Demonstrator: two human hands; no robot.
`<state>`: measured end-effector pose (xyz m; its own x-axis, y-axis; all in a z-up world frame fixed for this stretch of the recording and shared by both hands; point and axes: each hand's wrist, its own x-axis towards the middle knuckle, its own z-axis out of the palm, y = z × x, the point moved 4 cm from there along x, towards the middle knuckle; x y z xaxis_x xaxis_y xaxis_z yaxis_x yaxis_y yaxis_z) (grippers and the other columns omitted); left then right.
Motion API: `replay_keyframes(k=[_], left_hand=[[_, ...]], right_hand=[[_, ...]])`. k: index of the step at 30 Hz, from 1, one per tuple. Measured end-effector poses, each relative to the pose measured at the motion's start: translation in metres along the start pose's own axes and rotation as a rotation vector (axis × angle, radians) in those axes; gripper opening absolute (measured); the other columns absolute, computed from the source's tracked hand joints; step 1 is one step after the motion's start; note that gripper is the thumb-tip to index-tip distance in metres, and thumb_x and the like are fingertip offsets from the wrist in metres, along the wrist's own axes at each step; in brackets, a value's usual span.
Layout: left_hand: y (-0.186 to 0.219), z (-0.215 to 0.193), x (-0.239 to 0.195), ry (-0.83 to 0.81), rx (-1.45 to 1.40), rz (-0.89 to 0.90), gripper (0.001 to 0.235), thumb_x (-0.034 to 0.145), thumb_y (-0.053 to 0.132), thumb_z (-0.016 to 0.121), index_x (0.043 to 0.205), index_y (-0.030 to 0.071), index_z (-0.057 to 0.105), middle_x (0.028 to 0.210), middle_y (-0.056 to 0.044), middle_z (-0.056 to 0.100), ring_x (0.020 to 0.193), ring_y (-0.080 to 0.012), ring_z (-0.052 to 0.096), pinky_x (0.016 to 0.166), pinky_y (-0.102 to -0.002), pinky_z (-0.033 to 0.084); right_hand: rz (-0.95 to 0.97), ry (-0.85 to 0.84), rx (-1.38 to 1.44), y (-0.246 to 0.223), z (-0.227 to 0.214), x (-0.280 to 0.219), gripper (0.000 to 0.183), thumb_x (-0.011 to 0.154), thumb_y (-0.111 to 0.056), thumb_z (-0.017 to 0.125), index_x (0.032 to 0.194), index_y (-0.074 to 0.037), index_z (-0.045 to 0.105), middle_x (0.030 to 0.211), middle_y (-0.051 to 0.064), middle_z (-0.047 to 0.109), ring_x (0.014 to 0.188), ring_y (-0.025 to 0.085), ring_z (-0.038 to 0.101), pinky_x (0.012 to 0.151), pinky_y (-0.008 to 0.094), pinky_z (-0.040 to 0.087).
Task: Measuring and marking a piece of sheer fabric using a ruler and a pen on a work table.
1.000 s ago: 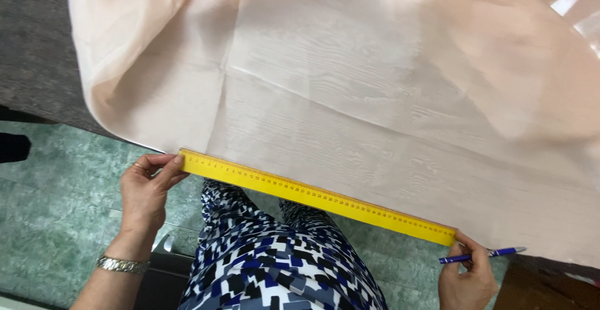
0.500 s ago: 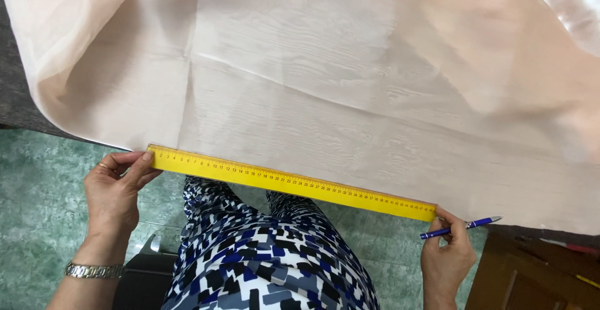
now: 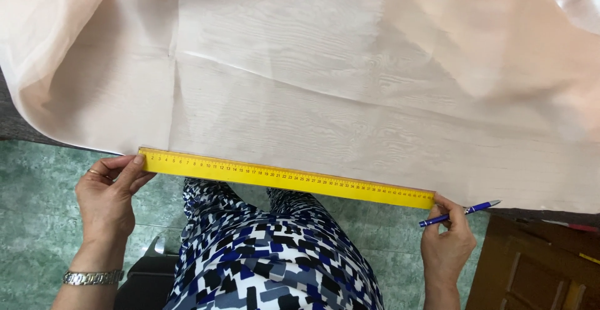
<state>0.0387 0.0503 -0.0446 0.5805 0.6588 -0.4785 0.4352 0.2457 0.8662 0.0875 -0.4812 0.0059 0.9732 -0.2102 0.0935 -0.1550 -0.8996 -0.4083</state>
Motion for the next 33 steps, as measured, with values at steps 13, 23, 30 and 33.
replay_keyframes(k=[13,23,30,33], left_hand=[[0.0031,0.0016,-0.0022,0.006,-0.033,-0.017,0.012,0.089,0.008,0.070,0.088,0.008,0.058,0.097,-0.007,0.066,0.100,-0.0214,0.071,0.083,-0.028,0.064],[-0.0010,0.0014,-0.0001,0.003,-0.031,0.009,0.012,0.089,0.009,0.070,0.089,0.008,0.059,0.097,-0.008,0.066,0.094,-0.0213,0.071,0.080,-0.027,0.064],[0.0006,0.0020,-0.0016,0.021,-0.005,-0.007,0.013,0.090,0.007,0.070,0.090,0.008,0.057,0.096,-0.007,0.065,0.096,-0.0223,0.072,0.080,-0.028,0.065],[-0.0041,0.0002,0.0009,0.019,-0.012,0.010,0.014,0.090,0.009,0.071,0.088,0.008,0.057,0.096,-0.007,0.064,0.094,-0.0215,0.071,0.080,-0.028,0.065]], right_hand=[[0.012,-0.012,-0.004,0.0000,0.0004,-0.0010,0.022,0.097,0.004,0.060,0.117,-0.002,0.066,0.109,0.010,0.069,0.089,0.020,0.062,0.067,0.032,0.048],[-0.014,-0.006,-0.015,-0.0030,-0.0002,-0.0005,0.019,0.099,0.003,0.061,0.117,-0.001,0.067,0.108,0.012,0.070,0.091,0.021,0.064,0.069,0.033,0.050],[-0.005,-0.009,-0.011,-0.0032,0.0004,-0.0005,0.020,0.098,0.003,0.060,0.117,0.000,0.066,0.109,0.011,0.069,0.090,0.021,0.062,0.065,0.032,0.050],[0.017,-0.007,0.026,-0.0025,0.0001,-0.0005,0.021,0.097,0.004,0.060,0.116,0.000,0.066,0.109,0.012,0.069,0.096,0.021,0.064,0.073,0.032,0.054]])
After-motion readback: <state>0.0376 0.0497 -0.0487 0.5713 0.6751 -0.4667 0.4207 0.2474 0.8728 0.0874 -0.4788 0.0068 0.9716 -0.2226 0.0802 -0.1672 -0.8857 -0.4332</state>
